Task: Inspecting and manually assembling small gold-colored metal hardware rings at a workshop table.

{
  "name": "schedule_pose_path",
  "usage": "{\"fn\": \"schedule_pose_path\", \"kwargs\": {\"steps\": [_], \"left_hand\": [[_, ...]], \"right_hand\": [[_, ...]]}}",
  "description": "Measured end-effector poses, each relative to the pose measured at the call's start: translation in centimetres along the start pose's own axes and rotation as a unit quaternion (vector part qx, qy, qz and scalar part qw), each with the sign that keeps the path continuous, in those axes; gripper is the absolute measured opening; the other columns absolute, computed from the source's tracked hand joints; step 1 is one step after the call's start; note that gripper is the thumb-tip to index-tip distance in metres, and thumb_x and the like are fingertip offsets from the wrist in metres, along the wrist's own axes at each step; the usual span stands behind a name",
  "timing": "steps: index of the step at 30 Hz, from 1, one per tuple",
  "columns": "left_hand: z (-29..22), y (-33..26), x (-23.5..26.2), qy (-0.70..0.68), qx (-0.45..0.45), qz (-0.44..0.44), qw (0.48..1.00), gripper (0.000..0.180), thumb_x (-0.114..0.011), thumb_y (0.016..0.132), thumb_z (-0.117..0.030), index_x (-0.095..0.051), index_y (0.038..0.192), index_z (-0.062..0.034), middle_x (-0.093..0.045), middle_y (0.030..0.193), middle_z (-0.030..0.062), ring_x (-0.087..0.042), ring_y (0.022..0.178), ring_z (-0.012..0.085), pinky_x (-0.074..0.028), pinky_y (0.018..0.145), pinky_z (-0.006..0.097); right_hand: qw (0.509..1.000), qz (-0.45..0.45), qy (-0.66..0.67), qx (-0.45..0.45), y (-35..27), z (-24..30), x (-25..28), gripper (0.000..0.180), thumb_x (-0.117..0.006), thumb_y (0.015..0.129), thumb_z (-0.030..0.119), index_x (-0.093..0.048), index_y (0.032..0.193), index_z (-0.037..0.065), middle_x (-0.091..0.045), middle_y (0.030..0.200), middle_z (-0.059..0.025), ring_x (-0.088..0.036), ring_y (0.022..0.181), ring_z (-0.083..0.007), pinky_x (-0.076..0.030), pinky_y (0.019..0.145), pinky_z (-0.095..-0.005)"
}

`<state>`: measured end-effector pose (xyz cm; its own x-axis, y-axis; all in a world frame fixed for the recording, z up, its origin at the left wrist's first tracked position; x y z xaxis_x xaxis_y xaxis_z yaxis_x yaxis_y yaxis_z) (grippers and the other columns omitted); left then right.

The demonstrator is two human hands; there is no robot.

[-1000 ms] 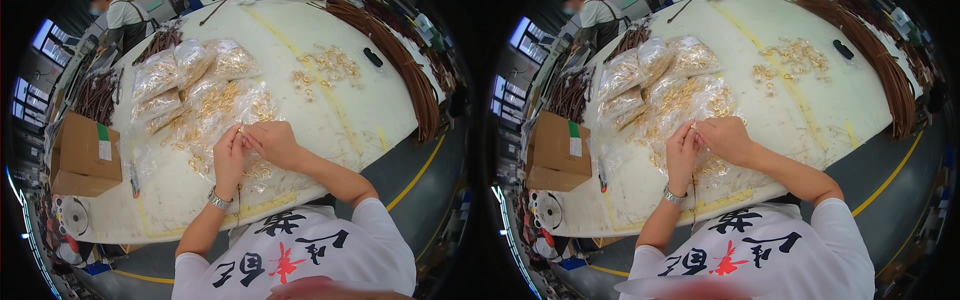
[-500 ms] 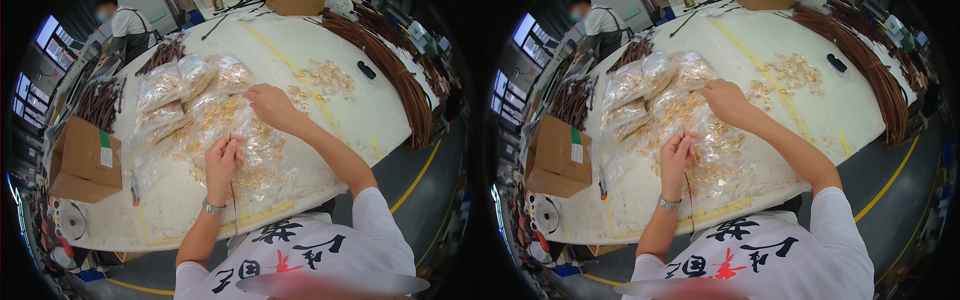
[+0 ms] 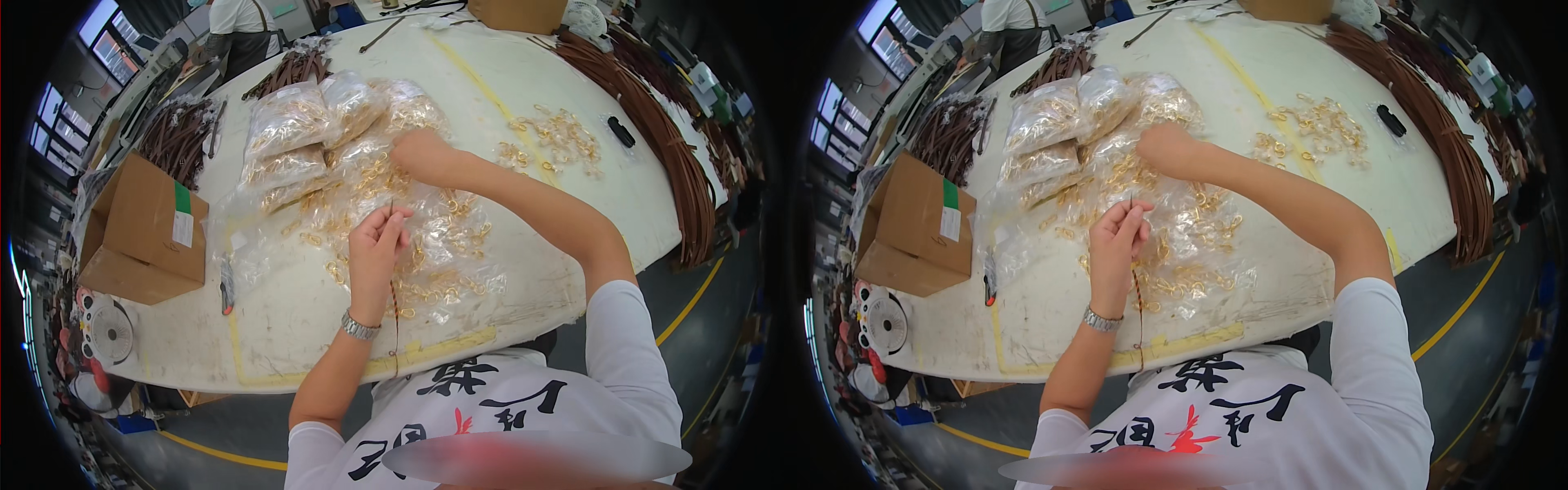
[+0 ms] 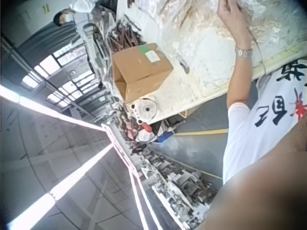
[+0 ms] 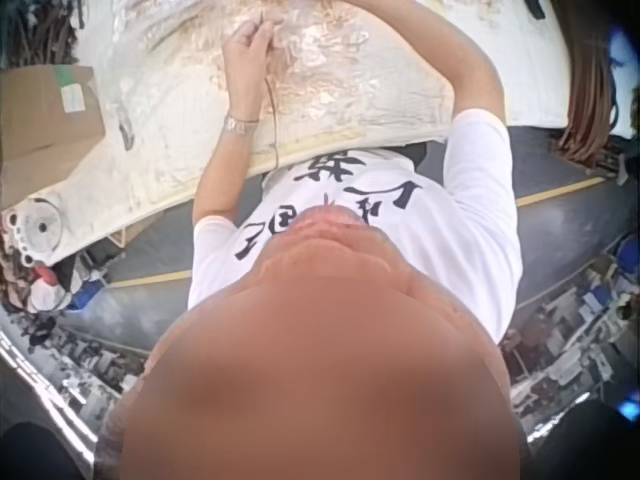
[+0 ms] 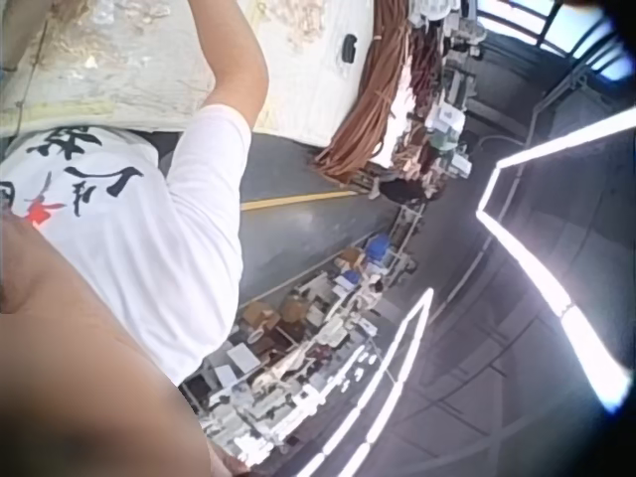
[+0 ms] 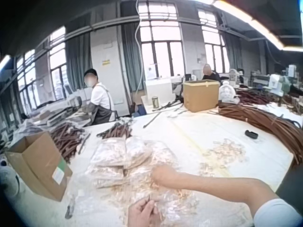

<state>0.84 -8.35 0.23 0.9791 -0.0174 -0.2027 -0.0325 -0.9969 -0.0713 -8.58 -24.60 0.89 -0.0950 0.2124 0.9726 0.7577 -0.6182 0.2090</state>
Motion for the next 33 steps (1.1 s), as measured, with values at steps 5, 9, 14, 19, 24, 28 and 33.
{"fn": "schedule_pose_path", "kwargs": {"steps": [5, 9, 14, 19, 24, 28, 33], "left_hand": [[0.0, 0.1, -0.1, -0.008, 0.004, 0.012, 1.0, 0.02, -0.059, 0.108, -0.018, -0.072, 0.112, -0.0029, -0.057, 0.074, -0.0054, -0.039, 0.057, -0.0003, -0.028, 0.05, 0.018], [0.2, 0.1, 0.2, -0.001, 0.007, 0.002, 1.0, 0.021, -0.059, 0.108, -0.017, -0.071, 0.112, -0.0013, -0.058, 0.075, -0.0054, -0.042, 0.059, -0.0001, -0.03, 0.052, 0.019], [0.4, 0.3, 0.2, 0.002, 0.004, 0.002, 1.0, 0.021, -0.059, 0.108, -0.018, -0.072, 0.112, -0.0025, -0.058, 0.075, -0.0059, -0.043, 0.06, 0.0, -0.031, 0.053, 0.018], [0.2, 0.6, 0.5, -0.001, 0.003, -0.018, 1.0, 0.02, -0.06, 0.108, -0.018, -0.072, 0.114, -0.0029, -0.057, 0.073, -0.0059, -0.038, 0.056, -0.0002, -0.027, 0.049, 0.019], [0.6, 1.0, 1.0, -0.008, 0.009, -0.013, 1.0, 0.02, -0.06, 0.108, -0.018, -0.072, 0.112, -0.0032, -0.058, 0.074, -0.0065, -0.041, 0.058, -0.0008, -0.028, 0.05, 0.018], [0.8, 1.3, 1.4, -0.032, 0.008, -0.029, 0.999, 0.019, -0.06, 0.107, -0.017, -0.072, 0.113, -0.0031, -0.058, 0.074, -0.0065, -0.04, 0.057, -0.0007, -0.028, 0.05, 0.018], [1.7, 1.7, 1.9, -0.035, 0.024, -0.037, 0.998, 0.019, -0.06, 0.107, -0.016, -0.072, 0.113, -0.003, -0.058, 0.073, -0.0062, -0.038, 0.056, -0.0003, -0.027, 0.049, 0.018]], "right_hand": [[0.998, 0.024, 0.054, 0.004, -0.1, -1.2, 0.0, 0.007, -0.069, 0.081, 0.005, -0.071, 0.088, 0.003, -0.069, 0.094, -0.0173, -0.069, 0.093, -0.0377, -0.055, 0.081, -0.0455], [0.976, -0.008, 0.218, -0.03, -0.5, -1.9, 2.6, 0.008, -0.072, 0.078, 0.009, -0.067, 0.08, 0.004, -0.07, 0.084, -0.0157, -0.068, 0.081, -0.0367, -0.054, 0.074, -0.047], [0.959, -0.1, 0.263, -0.018, -1.5, -1.4, 4.6, 0.015, -0.075, 0.081, 0.009, -0.064, 0.087, 0.002, -0.066, 0.083, -0.0127, -0.066, 0.08, -0.0313, -0.052, 0.075, -0.0418], [0.848, -0.092, 0.504, -0.137, -2.4, -2.5, 4.1, 0.02, -0.075, 0.095, 0.02, -0.064, 0.09, 0.004, -0.07, 0.084, -0.0013, -0.068, 0.082, -0.0112, -0.052, 0.071, -0.0299], [0.641, -0.06, 0.724, -0.249, -5.2, -1.0, 0.8, 0.018, -0.075, 0.098, 0.021, -0.063, 0.096, 0.007, -0.068, 0.087, 0.0003, -0.069, 0.083, -0.0095, -0.054, 0.072, -0.0265], [0.554, -0.039, 0.782, -0.283, -8.3, 0.5, 0.1, 0.018, -0.075, 0.098, 0.019, -0.062, 0.1, 0.006, -0.071, 0.093, -0.0033, -0.072, 0.087, -0.0131, -0.06, 0.078, -0.0298], [0.568, -0.058, 0.785, -0.239, -7.8, 0.5, -0.6, 0.017, -0.073, 0.099, 0.017, -0.062, 0.104, 0.004, -0.071, 0.096, -0.0056, -0.072, 0.087, -0.0151, -0.062, 0.081, -0.0321]]}}
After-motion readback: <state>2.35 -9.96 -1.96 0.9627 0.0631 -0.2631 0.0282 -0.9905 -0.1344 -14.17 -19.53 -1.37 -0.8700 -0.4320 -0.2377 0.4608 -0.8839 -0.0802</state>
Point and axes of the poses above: each hand's wrist, its own y-axis towards the middle knuckle, its own x-axis out of the back of the hand, z = x × y, the point moved 8 cm from there along y, towards the middle knuckle
